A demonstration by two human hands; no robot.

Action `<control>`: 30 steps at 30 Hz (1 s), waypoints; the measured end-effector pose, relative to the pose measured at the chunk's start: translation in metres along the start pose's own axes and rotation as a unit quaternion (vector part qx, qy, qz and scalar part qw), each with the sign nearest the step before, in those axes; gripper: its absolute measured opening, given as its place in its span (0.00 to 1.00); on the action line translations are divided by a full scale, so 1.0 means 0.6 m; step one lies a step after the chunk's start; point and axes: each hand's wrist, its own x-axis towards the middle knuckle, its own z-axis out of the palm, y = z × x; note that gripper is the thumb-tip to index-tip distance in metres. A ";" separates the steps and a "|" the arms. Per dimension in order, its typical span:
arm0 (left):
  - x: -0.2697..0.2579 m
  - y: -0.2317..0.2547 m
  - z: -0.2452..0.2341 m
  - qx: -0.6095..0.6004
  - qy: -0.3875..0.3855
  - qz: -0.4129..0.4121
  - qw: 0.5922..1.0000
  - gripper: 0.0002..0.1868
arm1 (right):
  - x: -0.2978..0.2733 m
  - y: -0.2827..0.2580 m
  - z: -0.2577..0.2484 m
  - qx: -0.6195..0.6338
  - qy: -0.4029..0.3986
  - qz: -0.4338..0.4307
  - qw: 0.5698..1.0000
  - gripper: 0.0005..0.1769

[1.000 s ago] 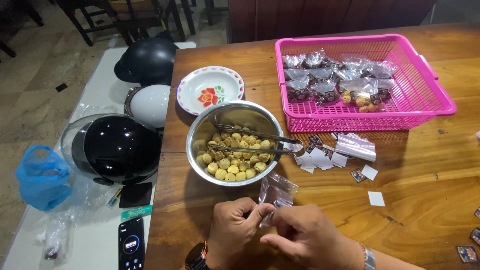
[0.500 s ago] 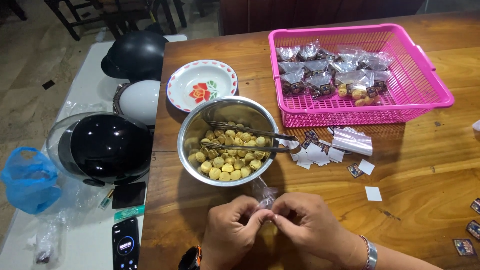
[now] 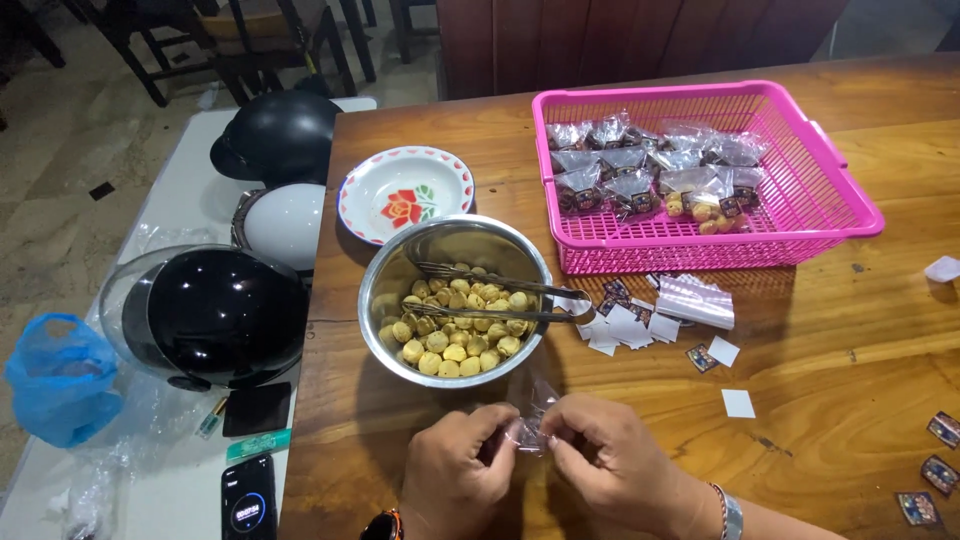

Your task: Manually filling small plastic bags with a specific number of round snacks from a metal bowl on a wooden table.

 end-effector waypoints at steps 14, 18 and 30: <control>0.017 0.035 -0.009 -0.171 0.004 0.022 0.985 0.02 | 0.002 -0.009 -0.001 0.005 -0.001 0.036 0.999 0.09; 0.021 0.041 -0.013 -0.172 0.005 0.015 0.985 0.04 | -0.004 0.009 0.008 -0.031 -0.018 -0.007 0.999 0.08; 0.017 0.039 -0.010 -0.085 0.010 -0.011 0.996 0.06 | 0.004 0.006 0.011 -0.071 -0.003 0.053 0.996 0.08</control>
